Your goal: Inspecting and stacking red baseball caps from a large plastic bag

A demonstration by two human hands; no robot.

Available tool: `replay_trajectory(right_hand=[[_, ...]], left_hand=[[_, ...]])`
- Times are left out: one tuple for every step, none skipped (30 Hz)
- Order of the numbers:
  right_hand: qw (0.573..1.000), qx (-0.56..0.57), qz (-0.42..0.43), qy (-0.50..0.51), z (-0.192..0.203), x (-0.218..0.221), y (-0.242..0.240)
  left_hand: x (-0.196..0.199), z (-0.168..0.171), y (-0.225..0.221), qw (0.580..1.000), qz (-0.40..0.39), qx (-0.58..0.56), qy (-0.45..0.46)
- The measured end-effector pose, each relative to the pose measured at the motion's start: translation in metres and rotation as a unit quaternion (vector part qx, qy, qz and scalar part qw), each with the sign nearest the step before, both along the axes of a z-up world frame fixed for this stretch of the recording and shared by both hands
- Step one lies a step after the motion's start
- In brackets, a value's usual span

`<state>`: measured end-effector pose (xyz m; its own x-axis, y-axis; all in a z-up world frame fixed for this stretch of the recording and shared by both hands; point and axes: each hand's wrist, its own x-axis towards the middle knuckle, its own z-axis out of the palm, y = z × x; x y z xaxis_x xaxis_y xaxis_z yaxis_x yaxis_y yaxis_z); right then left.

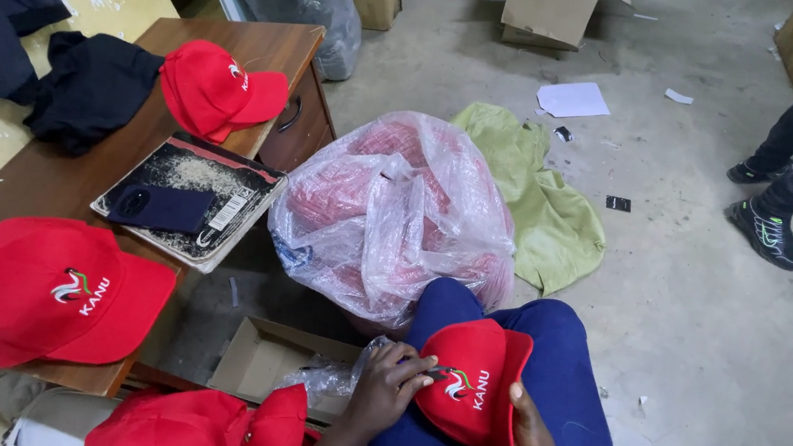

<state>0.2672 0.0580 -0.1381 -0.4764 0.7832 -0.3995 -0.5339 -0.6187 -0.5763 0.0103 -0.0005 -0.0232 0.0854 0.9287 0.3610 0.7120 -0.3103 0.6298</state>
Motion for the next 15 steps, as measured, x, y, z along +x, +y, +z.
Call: replay_trajectory(right_hand=[[1.0, 0.0, -0.001, 0.002, 0.006, -0.003, -0.002], [1.0, 0.008, 0.004, 0.006, 0.013, -0.004, -0.003], [1.0, 0.015, 0.009, 0.011, 0.019, -0.006, -0.004], [1.0, 0.015, 0.008, 0.011, 0.02, -0.005, -0.004], [1.0, 0.018, 0.008, 0.005, 0.021, -0.005, -0.005], [1.0, 0.023, 0.009, -0.001, 0.023, -0.006, -0.003], [1.0, 0.024, 0.009, -0.001, 0.023, -0.007, -0.003], [1.0, 0.027, 0.009, -0.005, 0.023, -0.007, -0.003], [0.999, 0.031, 0.01, -0.009, 0.023, -0.007, -0.004], [0.999, 0.031, 0.01, -0.01, 0.023, -0.007, -0.005], [0.999, 0.036, 0.015, 0.003, 0.022, -0.007, -0.006], [0.999, 0.043, 0.02, 0.016, 0.022, -0.008, -0.005], [0.999, 0.044, 0.02, 0.017, 0.023, -0.009, -0.004], [0.999, 0.035, 0.012, 0.004, 0.025, -0.009, -0.005], [1.0, 0.025, 0.005, -0.009, 0.026, -0.009, -0.006]], left_hand=[[0.0, -0.002, 0.0, 1.0, -0.001, 0.0, 0.002], [0.0, -0.005, 0.0, 1.0, 0.006, -0.002, 0.01], [0.001, -0.008, 0.001, 1.0, 0.014, -0.004, 0.017], [0.002, -0.005, 0.0, 1.0, 0.013, -0.004, 0.017], [0.002, -0.003, -0.001, 1.0, 0.015, -0.003, 0.023], [0.002, 0.0, 0.0, 0.999, 0.018, -0.001, 0.029], [0.001, 0.0, 0.001, 0.999, 0.018, 0.0, 0.029], [0.001, 0.001, 0.001, 0.999, 0.014, 0.003, 0.042], [0.0, 0.001, 0.0, 0.998, 0.009, 0.007, 0.055], [0.0, 0.002, -0.001, 0.998, 0.01, 0.007, 0.054], [0.0, 0.003, -0.002, 0.998, 0.009, 0.003, 0.059], [-0.002, 0.005, -0.001, 0.998, 0.008, 0.001, 0.065], [-0.003, 0.006, 0.001, 0.998, 0.008, 0.002, 0.065], [-0.004, 0.007, 0.001, 0.997, 0.003, -0.004, 0.073], [-0.004, 0.008, 0.0, 0.997, -0.002, -0.01, 0.082]])
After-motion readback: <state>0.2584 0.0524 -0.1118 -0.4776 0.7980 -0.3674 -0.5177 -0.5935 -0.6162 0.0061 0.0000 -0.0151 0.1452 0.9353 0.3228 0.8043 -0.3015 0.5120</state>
